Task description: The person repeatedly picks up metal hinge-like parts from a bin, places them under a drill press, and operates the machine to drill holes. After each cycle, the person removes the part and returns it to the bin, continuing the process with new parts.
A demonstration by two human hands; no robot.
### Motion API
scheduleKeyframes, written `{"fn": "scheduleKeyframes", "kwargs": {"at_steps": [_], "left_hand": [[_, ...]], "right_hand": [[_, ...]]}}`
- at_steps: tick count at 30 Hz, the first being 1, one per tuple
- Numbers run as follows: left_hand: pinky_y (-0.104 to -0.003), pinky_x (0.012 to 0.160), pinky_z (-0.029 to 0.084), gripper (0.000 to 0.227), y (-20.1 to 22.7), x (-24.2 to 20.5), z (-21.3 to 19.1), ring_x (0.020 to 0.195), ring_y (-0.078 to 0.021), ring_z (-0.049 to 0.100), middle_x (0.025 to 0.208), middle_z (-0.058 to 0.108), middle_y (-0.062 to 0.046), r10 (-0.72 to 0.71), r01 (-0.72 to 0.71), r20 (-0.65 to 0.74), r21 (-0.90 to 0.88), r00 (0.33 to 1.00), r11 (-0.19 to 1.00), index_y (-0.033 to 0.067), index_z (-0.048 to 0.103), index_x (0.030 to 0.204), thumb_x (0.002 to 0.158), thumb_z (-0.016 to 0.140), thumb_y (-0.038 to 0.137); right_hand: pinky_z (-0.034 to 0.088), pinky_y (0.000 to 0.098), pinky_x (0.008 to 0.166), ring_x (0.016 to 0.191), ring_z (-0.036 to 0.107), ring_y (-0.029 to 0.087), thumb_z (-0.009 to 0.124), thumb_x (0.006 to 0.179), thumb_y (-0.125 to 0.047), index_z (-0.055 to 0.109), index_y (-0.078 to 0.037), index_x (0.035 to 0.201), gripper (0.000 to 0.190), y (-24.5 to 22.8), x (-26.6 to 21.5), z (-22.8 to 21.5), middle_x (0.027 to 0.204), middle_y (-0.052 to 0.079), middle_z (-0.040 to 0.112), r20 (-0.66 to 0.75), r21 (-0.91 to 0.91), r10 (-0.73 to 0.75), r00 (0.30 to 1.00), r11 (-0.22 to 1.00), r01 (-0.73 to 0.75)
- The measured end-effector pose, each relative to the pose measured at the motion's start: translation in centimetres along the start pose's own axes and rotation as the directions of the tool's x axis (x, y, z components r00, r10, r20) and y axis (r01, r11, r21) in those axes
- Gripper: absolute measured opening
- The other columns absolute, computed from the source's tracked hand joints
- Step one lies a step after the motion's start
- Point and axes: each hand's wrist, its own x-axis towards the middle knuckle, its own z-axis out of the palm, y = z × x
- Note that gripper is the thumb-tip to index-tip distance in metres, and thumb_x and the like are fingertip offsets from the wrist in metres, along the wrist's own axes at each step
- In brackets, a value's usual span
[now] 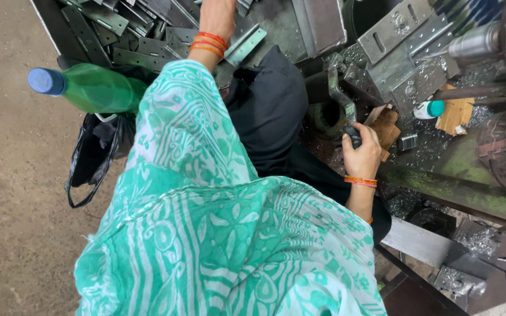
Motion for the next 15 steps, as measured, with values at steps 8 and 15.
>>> {"fn": "scheduleKeyframes", "kwargs": {"at_steps": [8,15], "left_hand": [[-0.052,0.085,0.047,0.047,3.7,-5.7,2.9,0.104,-0.0357,0.059,0.108,0.063,-0.014,0.028,-0.027,0.025,-0.057,0.999,0.998,0.0102,0.065,0.118,0.076,0.079,0.024],[-0.053,0.082,0.046,0.041,5.7,-4.6,9.1,0.099,-0.0335,0.063,0.105,0.063,-0.011,-0.118,0.123,-0.076,0.072,0.99,0.99,0.0178,0.065,0.121,0.081,0.069,0.018]], "right_hand": [[0.053,0.0435,0.095,0.11,0.068,0.036,0.073,0.091,-0.019,0.072,-0.007,0.121,0.032,-0.3,0.2,0.0,0.124,0.015,0.069,0.015,-0.024,0.054,0.998,0.998,-0.053],[0.054,0.0434,0.091,0.108,0.068,0.036,0.073,0.089,-0.02,0.072,-0.01,0.119,0.031,-1.1,0.0,-0.1,0.121,0.014,0.069,-0.011,-0.028,0.054,0.998,0.998,-0.054]]}}
